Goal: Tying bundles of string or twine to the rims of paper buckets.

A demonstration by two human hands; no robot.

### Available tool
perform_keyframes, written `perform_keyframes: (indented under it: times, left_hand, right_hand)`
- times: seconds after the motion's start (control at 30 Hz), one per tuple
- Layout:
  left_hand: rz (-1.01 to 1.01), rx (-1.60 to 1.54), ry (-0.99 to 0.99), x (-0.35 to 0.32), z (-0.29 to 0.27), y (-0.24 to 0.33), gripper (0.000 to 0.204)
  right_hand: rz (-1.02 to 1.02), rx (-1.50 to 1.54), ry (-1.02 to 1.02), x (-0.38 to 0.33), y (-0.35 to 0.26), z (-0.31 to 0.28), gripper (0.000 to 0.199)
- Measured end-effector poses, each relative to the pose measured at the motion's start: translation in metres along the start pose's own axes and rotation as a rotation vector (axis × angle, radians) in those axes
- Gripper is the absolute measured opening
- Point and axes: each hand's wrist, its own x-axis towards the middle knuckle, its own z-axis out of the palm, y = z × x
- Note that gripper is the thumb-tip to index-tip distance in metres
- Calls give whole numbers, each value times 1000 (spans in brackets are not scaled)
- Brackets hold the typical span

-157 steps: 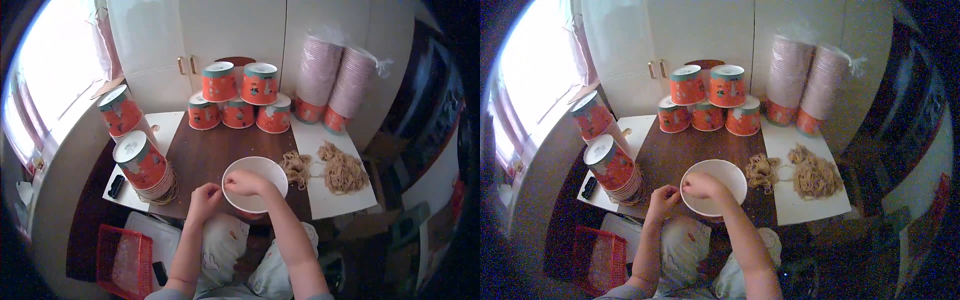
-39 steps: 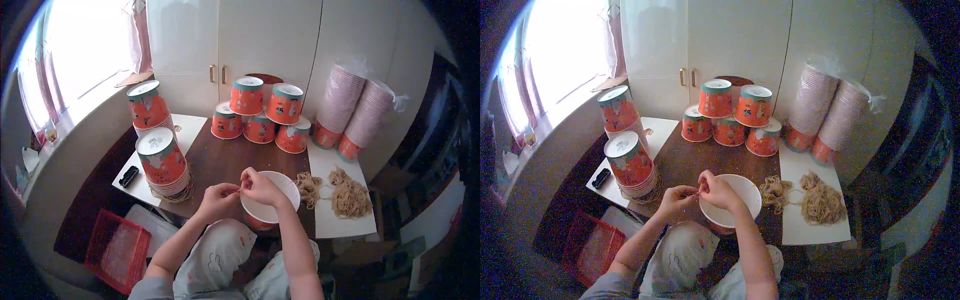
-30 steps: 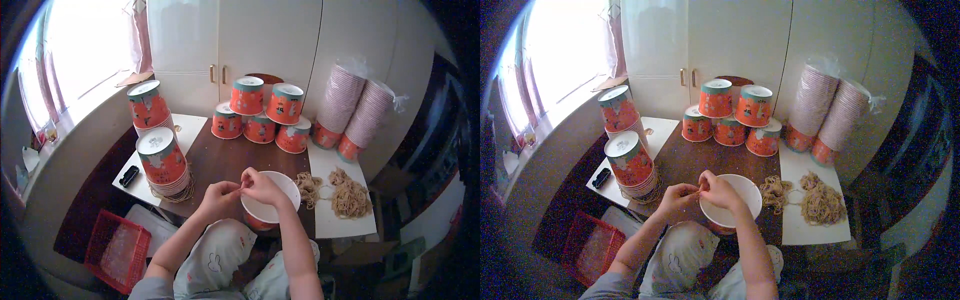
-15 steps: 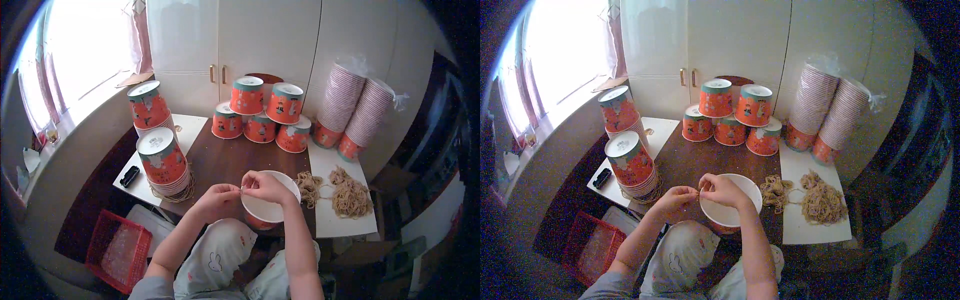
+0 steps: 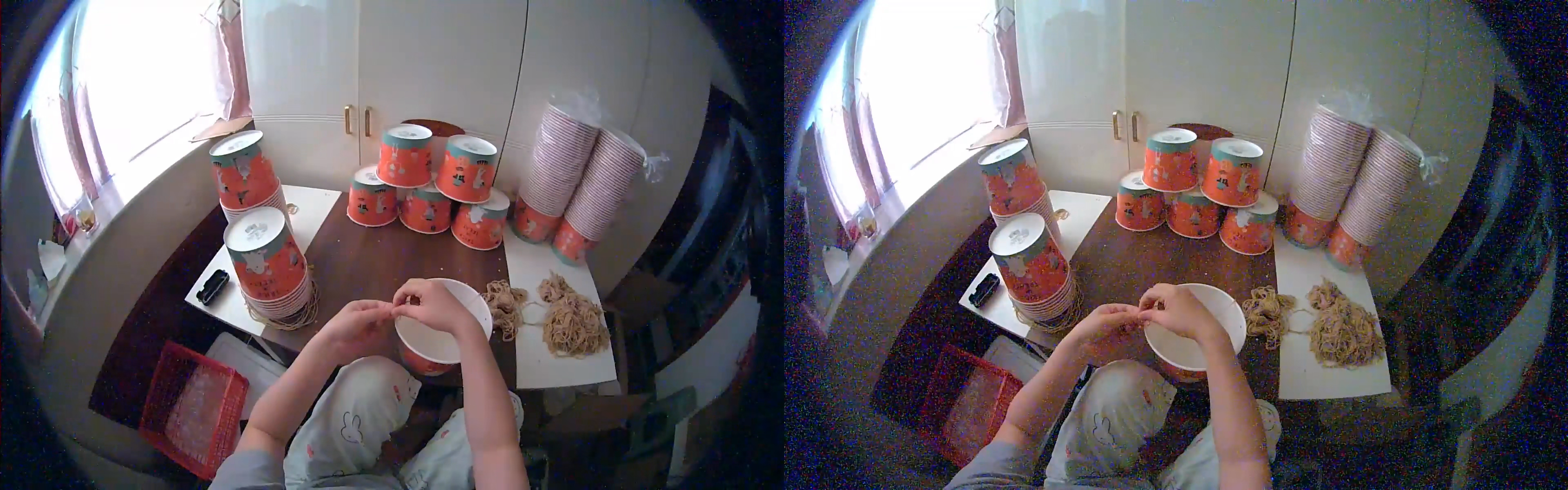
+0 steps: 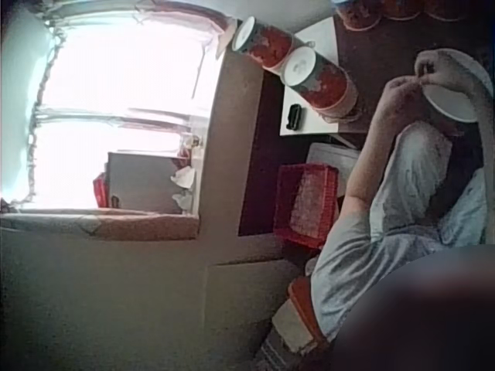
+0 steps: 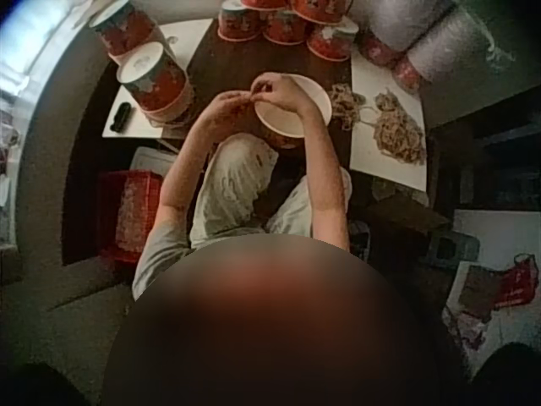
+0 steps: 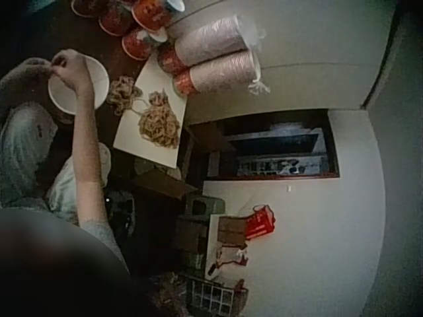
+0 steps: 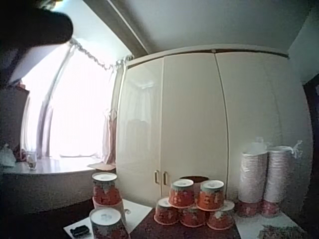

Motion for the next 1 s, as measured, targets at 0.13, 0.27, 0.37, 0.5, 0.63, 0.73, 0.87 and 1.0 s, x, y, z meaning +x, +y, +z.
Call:
perform_keyframes:
  times: [0.13,0.27,0.37,0.5,0.63,0.73,0.87,1.0]
  left_hand:
    - [7,-38,34,-4,8,5,10]
    - [105,87,-5,-5,4,1,15]
    - [139,322,80,-17,25,4,17]
    - [320,463,64,-8,14,-3,17]
    - [336,516,171,-8,18,3,15]
    - [344,534,189,-6,14,4,13]
    - [351,505,206,-7,20,7,12]
    - [361,411,165,-9,18,12,10]
  right_hand:
    - [-17,-50,4,1,1,-1,15]
    - [1,31,25,2,7,0,13]
    - [22,93,10,2,9,-1,12]
    - [39,107,-6,3,9,-1,15]
    - [61,76,-2,1,12,-3,15]
    - [58,55,-47,1,16,-3,16]
    - [34,52,-87,0,23,-2,15]
    - [33,14,-116,-2,10,-6,14]
